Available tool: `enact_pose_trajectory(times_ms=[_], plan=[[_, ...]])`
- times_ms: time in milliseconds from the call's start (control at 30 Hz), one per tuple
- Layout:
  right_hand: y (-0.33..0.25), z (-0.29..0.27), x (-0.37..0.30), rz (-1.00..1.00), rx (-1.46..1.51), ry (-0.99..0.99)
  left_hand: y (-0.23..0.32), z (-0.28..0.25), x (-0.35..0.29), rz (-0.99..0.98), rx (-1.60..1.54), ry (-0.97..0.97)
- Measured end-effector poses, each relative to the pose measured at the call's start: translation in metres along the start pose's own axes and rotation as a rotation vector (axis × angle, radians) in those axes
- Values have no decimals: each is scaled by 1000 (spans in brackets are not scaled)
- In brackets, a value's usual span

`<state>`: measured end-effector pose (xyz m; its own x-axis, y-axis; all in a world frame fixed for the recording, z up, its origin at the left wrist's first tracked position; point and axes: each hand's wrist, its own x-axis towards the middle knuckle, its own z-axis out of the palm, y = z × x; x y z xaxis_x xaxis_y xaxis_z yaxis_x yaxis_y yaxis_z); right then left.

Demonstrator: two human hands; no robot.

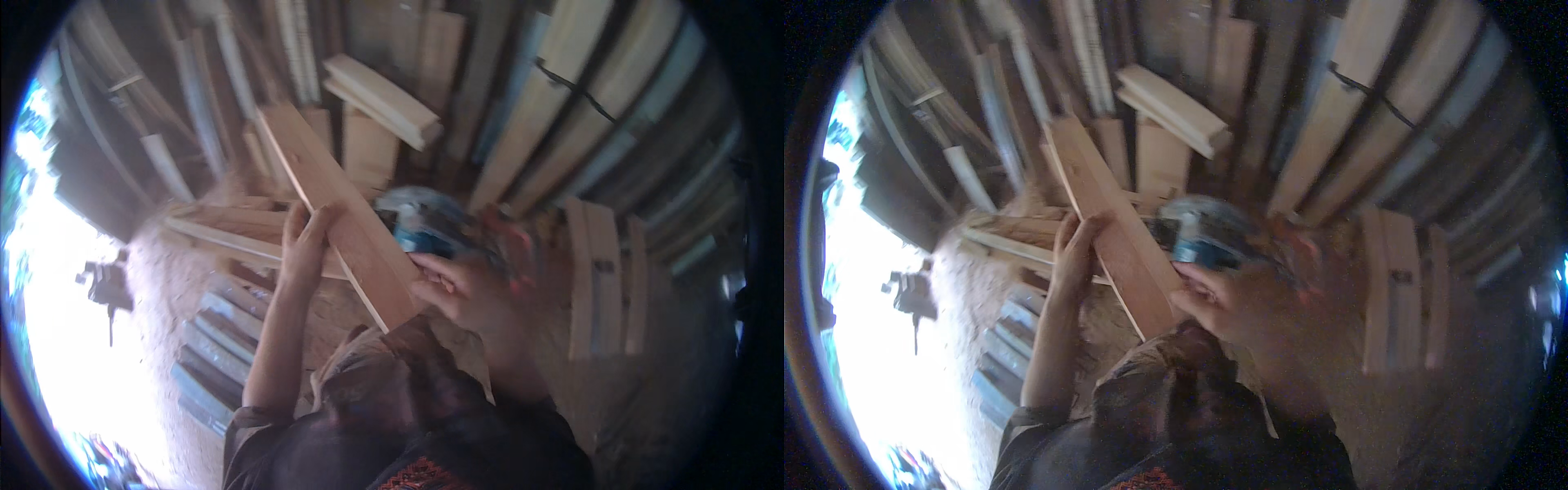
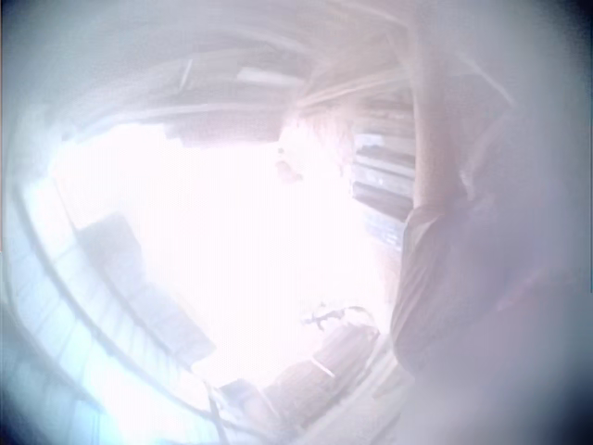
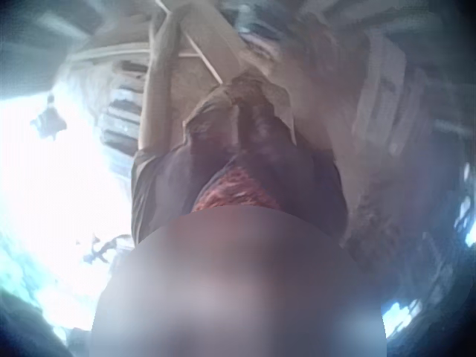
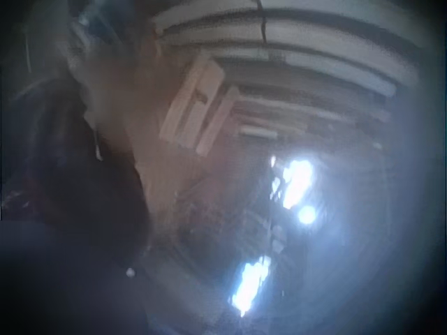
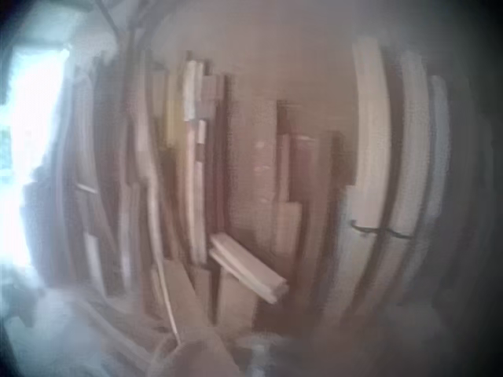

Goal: The person uses a circular saw to cut a wooden plank on a workbench, then measures the cut piece with a metal ruler. They continue cutting additional planks and smooth the edges with a hand plane. The finished pieces are set aside on the bench.

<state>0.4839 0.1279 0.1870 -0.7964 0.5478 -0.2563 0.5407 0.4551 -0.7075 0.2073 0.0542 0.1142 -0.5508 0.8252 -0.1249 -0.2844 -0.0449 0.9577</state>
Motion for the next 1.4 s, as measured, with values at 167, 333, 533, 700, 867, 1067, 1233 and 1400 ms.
enact_pose_trajectory(times_ms=[167,333,533,700,867,1067,1233,1400], plan=[[18,49,-53,-82,111,517,-13,81,-48,126,45,-329],[52,86,-91,-36,139,920,-36,145,-113,151,243,-626],[91,123,-191,249,522,1216,-68,161,-144,131,280,-1020],[143,121,-247,585,-215,1203,-107,168,-163,10,351,-1074],[210,109,-268,658,-401,1116,-153,197,-182,-24,417,-1092],[312,87,-260,632,-6,1029,-176,268,-188,-88,489,-1079],[350,74,-273,363,1018,926,-179,332,-185,-82,391,-937],[384,67,-279,446,1101,903,-221,379,-176,-172,409,-779]])
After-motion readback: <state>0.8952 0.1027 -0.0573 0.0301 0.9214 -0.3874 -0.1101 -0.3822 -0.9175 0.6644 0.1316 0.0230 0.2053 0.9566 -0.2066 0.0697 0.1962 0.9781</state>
